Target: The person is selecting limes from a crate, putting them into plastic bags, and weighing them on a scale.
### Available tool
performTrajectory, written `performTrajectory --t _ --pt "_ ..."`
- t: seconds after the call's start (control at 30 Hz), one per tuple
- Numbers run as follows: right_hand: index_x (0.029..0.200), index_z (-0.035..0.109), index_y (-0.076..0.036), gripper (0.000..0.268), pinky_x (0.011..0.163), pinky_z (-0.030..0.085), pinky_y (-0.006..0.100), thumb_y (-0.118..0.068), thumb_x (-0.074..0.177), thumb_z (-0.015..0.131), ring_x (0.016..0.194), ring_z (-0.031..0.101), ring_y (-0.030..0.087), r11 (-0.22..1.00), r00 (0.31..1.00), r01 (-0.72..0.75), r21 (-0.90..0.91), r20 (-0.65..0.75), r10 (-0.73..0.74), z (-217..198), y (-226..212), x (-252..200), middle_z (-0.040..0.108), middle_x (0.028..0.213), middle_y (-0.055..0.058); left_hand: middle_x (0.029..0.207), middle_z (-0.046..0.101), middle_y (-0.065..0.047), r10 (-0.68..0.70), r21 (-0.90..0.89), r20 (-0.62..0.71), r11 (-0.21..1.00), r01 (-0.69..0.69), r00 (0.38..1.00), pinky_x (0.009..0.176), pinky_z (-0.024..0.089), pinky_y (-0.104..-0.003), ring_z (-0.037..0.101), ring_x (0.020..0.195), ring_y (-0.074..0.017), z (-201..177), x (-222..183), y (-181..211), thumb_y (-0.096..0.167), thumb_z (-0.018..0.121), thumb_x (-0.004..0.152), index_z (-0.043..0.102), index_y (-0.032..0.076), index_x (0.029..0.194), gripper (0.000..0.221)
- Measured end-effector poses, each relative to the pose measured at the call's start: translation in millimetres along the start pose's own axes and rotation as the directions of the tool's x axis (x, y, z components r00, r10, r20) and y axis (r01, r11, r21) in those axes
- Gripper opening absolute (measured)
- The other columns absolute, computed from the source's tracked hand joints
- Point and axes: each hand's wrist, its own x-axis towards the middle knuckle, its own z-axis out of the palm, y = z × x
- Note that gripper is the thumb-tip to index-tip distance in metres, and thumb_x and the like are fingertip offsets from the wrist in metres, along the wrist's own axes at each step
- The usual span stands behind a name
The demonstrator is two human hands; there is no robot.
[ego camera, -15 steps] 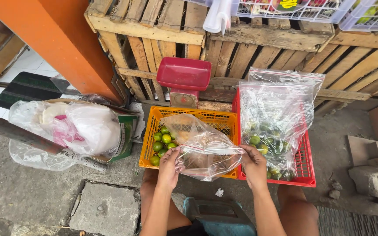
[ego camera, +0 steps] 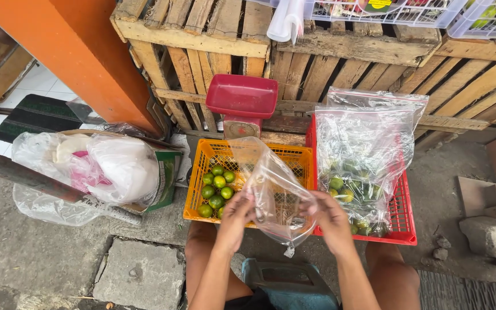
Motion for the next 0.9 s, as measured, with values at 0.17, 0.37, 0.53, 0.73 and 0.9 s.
performTrajectory --t 0.17,0.37,0.53,0.73,0.9 --pt "0.153 0.034 -0.011 0.088 0.104 0.058 0.043 -0.020 0.077 0.077 0.131 0.059 0.028 0.861 0.942 0.197 -0.470 0.333 -0.034 49 -40 -16 0.053 0.149 0.014 0.140 0.040 -0.008 0.007 0.207 0.662 0.959 -0.193 0.749 0.111 0.034 -0.049 0.037 0.132 -0.0274 28 -21 14 0.080 0.026 0.088 0.040 0.013 0.151 0.093" --pt "0.111 0.063 -0.007 0.034 0.063 0.056 0.038 0.012 0.091 0.044 0.082 0.060 0.023 0.913 0.968 0.235 -0.332 -0.005 -0.251 -7 -30 31 0.063 0.101 0.011 0.171 0.024 -0.007 0.157 0.133 0.637 0.942 -0.308 0.755 0.127 0.012 -0.058 0.013 0.161 -0.0271 -5 -1 12 0.070 0.024 0.100 0.044 0.020 0.154 0.077" --pt "0.123 0.060 -0.002 0.044 0.083 0.061 0.026 0.023 0.092 0.039 0.117 0.066 0.020 0.925 0.895 0.276 -0.261 -0.281 -0.346 -10 -116 75 0.067 0.126 0.012 0.173 0.020 0.000 0.053 0.463 0.414 0.847 -0.260 0.909 0.125 0.018 -0.052 0.014 0.160 -0.0214 -29 8 16 0.062 0.030 0.097 0.043 0.024 0.155 0.070" --pt "0.132 0.049 -0.002 0.040 0.070 0.069 0.034 0.020 0.103 0.033 0.094 0.075 0.029 0.864 0.860 0.392 -0.316 -0.209 -0.466 12 -128 137 0.064 0.133 0.017 0.169 0.027 -0.001 0.086 0.476 0.286 0.852 -0.219 0.954 0.126 0.025 -0.048 0.021 0.158 -0.0225 -47 28 -1 0.050 0.038 0.101 0.044 0.021 0.153 0.060" --pt "0.133 0.040 -0.009 0.061 0.073 0.070 0.047 0.027 0.086 0.029 0.104 0.072 0.030 0.875 0.934 0.303 -0.377 -0.063 -0.351 -6 -25 240 0.052 0.138 0.014 0.168 0.034 -0.004 0.154 0.575 0.135 0.793 -0.204 0.979 0.125 0.020 -0.050 0.025 0.156 -0.0250 -74 51 -7 0.048 0.041 0.101 0.052 0.021 0.148 0.056"
